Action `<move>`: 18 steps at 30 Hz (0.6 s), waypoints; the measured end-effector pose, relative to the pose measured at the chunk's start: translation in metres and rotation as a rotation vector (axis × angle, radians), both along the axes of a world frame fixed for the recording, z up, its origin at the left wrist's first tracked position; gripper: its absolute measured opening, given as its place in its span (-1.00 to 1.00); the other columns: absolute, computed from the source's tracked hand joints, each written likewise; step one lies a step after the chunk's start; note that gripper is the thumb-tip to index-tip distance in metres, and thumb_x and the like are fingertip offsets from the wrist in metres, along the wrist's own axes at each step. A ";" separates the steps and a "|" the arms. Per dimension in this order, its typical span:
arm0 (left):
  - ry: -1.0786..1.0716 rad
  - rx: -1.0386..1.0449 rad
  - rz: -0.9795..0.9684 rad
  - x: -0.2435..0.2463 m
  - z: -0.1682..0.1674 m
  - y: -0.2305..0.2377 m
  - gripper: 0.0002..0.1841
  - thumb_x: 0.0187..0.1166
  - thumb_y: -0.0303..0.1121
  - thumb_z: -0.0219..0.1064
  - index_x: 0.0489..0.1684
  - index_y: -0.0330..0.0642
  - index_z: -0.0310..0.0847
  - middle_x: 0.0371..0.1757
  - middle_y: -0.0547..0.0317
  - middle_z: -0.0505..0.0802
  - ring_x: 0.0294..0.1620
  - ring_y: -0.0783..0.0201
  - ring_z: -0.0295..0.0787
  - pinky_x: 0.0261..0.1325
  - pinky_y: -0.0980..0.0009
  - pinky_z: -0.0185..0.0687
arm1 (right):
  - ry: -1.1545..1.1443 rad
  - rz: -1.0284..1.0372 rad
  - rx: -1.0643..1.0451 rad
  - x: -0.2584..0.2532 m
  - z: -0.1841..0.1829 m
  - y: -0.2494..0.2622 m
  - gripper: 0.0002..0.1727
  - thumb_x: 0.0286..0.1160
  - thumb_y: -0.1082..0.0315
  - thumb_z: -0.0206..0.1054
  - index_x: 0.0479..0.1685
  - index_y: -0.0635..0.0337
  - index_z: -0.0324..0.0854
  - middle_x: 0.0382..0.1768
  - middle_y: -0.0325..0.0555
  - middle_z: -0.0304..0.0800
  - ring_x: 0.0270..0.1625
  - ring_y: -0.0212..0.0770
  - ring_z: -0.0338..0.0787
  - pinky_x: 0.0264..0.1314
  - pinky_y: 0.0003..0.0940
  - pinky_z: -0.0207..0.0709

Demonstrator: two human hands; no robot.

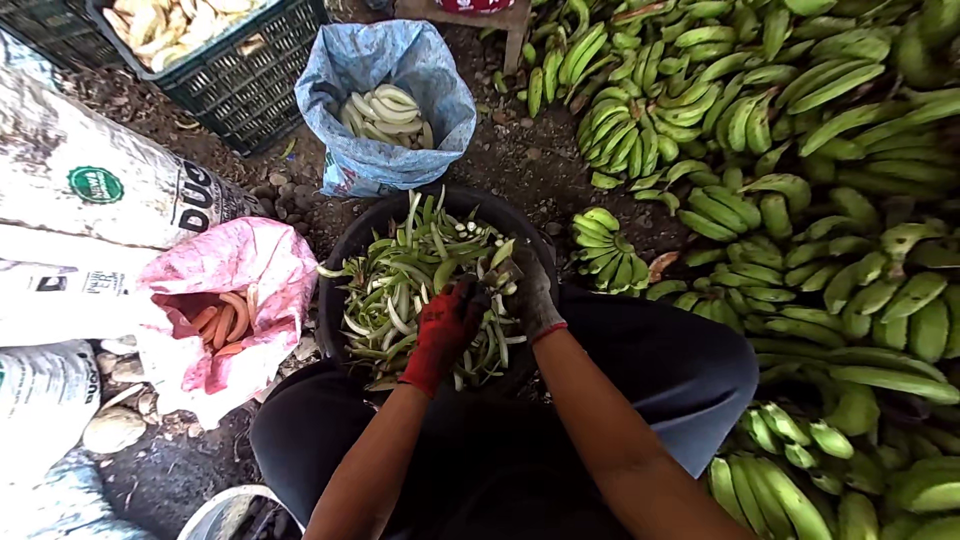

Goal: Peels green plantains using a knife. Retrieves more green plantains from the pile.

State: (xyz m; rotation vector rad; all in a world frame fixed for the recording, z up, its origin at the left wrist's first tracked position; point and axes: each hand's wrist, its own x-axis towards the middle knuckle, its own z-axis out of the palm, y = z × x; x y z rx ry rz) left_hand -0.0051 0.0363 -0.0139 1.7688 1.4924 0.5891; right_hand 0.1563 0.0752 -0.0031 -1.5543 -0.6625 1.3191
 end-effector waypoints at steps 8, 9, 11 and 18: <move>0.123 -0.031 0.083 0.001 0.008 0.002 -0.43 0.77 0.11 0.03 0.64 0.06 0.50 0.23 -0.21 0.79 0.06 -0.22 0.80 0.06 -0.26 0.64 | -0.340 -0.192 -0.077 -0.025 0.018 0.007 -0.16 0.63 -0.49 -0.16 0.80 -0.25 0.13 0.52 0.11 0.53 0.44 0.16 0.60 0.33 0.37 0.46; 0.117 -0.054 0.093 -0.001 0.007 0.005 -0.43 0.79 0.11 0.00 0.65 0.06 0.49 0.25 -0.22 0.78 0.07 -0.23 0.80 0.08 -0.26 0.65 | -0.334 -0.142 -0.075 -0.025 0.017 0.005 -0.18 0.66 -0.47 -0.16 0.76 -0.19 0.20 0.49 0.12 0.56 0.42 0.15 0.61 0.32 0.35 0.47; 0.086 -0.100 0.107 -0.007 0.005 0.012 -0.44 0.82 0.11 -0.05 0.66 0.10 0.47 0.29 -0.23 0.76 0.11 -0.24 0.78 0.11 -0.29 0.62 | -0.234 0.015 -0.046 -0.018 0.017 -0.004 -0.29 0.75 -0.33 -0.09 0.67 -0.09 0.36 0.38 0.04 0.64 0.32 -0.02 0.66 0.28 0.16 0.55; -0.029 -0.111 -0.075 -0.029 0.000 0.026 -0.45 0.86 0.08 -0.11 0.59 0.03 0.54 0.29 -0.16 0.77 0.27 -0.16 0.73 0.29 -0.28 0.55 | -0.144 0.710 -0.129 0.026 0.008 -0.005 -0.52 0.76 -0.03 0.13 0.39 0.11 0.59 -0.03 -0.10 0.81 -0.07 -0.30 0.79 0.06 -0.27 0.71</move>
